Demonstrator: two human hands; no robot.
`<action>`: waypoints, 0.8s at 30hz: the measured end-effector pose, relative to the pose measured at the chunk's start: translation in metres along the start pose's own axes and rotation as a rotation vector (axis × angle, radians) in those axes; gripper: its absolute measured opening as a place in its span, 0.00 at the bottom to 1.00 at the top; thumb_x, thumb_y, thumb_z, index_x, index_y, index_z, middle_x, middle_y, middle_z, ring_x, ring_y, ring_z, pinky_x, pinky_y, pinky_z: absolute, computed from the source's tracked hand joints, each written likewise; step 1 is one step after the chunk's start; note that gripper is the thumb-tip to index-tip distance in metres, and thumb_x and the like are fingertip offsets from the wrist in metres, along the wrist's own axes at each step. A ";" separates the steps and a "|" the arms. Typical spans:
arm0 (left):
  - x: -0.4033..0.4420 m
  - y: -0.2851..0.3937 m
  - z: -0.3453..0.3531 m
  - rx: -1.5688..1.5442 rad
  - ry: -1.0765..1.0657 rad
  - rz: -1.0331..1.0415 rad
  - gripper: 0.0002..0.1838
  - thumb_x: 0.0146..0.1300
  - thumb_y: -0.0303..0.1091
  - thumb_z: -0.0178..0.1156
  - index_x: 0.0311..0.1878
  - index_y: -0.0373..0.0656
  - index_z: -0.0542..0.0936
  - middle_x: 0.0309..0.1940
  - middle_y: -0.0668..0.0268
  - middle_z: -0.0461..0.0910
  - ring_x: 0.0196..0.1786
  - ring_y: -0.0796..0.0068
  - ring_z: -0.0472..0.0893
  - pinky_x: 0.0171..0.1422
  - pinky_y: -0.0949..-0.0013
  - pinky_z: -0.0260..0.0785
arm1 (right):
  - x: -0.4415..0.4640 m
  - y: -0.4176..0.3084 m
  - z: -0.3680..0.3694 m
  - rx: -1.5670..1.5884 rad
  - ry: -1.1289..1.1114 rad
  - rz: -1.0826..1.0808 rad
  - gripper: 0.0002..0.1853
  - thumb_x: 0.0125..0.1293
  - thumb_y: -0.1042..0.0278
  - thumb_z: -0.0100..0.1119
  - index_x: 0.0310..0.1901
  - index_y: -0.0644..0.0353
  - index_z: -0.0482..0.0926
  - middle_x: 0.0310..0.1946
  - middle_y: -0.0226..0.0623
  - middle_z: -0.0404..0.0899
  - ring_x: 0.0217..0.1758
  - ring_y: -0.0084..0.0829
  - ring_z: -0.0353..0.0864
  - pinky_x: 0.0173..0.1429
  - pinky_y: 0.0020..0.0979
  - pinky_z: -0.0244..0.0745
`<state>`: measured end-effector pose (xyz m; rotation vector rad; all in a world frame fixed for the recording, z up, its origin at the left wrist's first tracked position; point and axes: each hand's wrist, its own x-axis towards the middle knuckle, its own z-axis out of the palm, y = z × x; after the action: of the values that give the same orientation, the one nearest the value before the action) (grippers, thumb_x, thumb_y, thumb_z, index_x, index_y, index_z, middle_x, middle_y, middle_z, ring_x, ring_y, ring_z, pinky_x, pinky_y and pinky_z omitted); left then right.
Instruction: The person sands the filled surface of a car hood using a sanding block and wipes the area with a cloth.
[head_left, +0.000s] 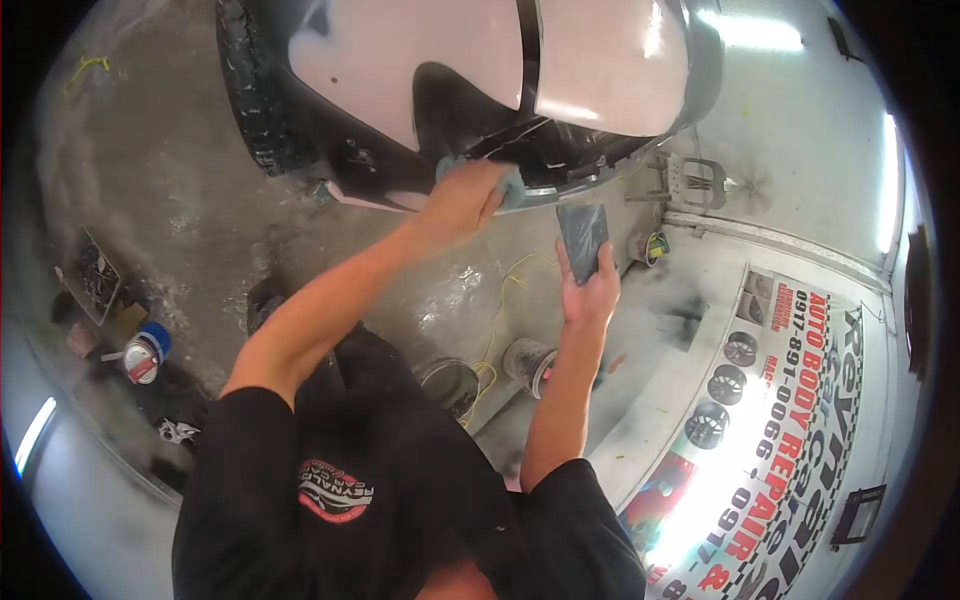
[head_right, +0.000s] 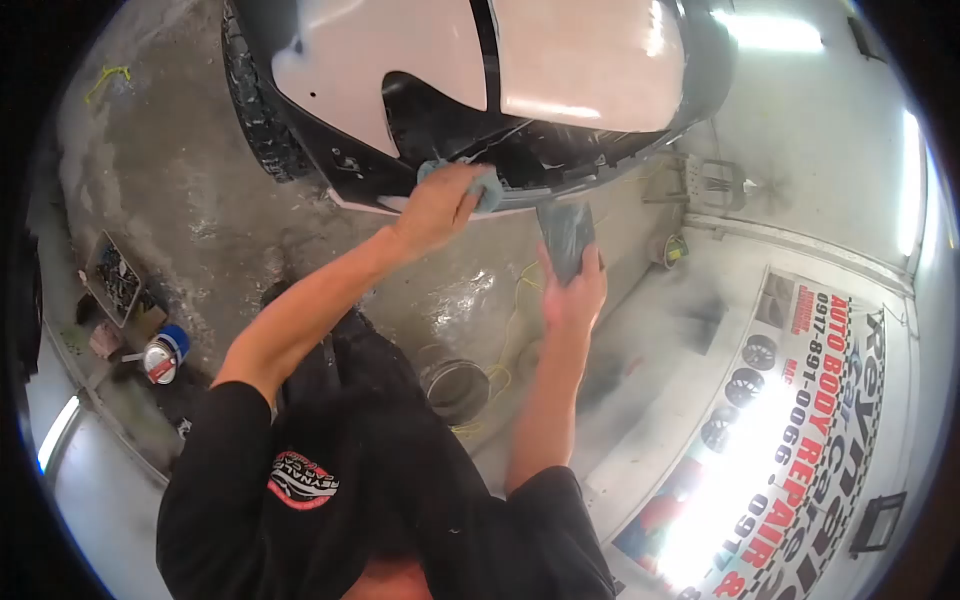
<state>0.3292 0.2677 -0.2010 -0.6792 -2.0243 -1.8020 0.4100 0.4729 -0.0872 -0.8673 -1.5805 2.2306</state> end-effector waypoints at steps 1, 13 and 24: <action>-0.002 0.007 0.005 -0.023 0.071 -0.057 0.30 0.67 0.29 0.60 0.73 0.41 0.69 0.42 0.50 0.83 0.43 0.47 0.83 0.49 0.50 0.74 | 0.006 -0.005 0.004 0.002 -0.077 -0.008 0.24 0.83 0.59 0.50 0.68 0.71 0.70 0.64 0.49 0.75 0.66 0.46 0.77 0.68 0.60 0.82; 0.043 0.058 0.016 0.072 0.148 -0.244 0.50 0.69 0.29 0.61 0.85 0.38 0.38 0.19 0.57 0.76 0.20 0.55 0.77 0.36 0.57 0.74 | 0.010 -0.028 0.100 -0.133 -0.166 -0.565 0.20 0.77 0.68 0.60 0.66 0.69 0.75 0.56 0.45 0.82 0.57 0.33 0.83 0.64 0.36 0.80; 0.021 0.063 0.002 0.082 -0.063 -0.430 0.47 0.67 0.29 0.60 0.85 0.45 0.49 0.25 0.47 0.81 0.24 0.45 0.81 0.34 0.51 0.73 | 0.000 0.011 0.053 -0.303 -0.340 -0.253 0.07 0.68 0.78 0.64 0.44 0.67 0.77 0.41 0.36 0.83 0.39 0.21 0.80 0.47 0.26 0.75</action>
<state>0.3467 0.2773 -0.1380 -0.2919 -2.4148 -1.9229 0.3789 0.4292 -0.0855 -0.3337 -2.0896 2.0678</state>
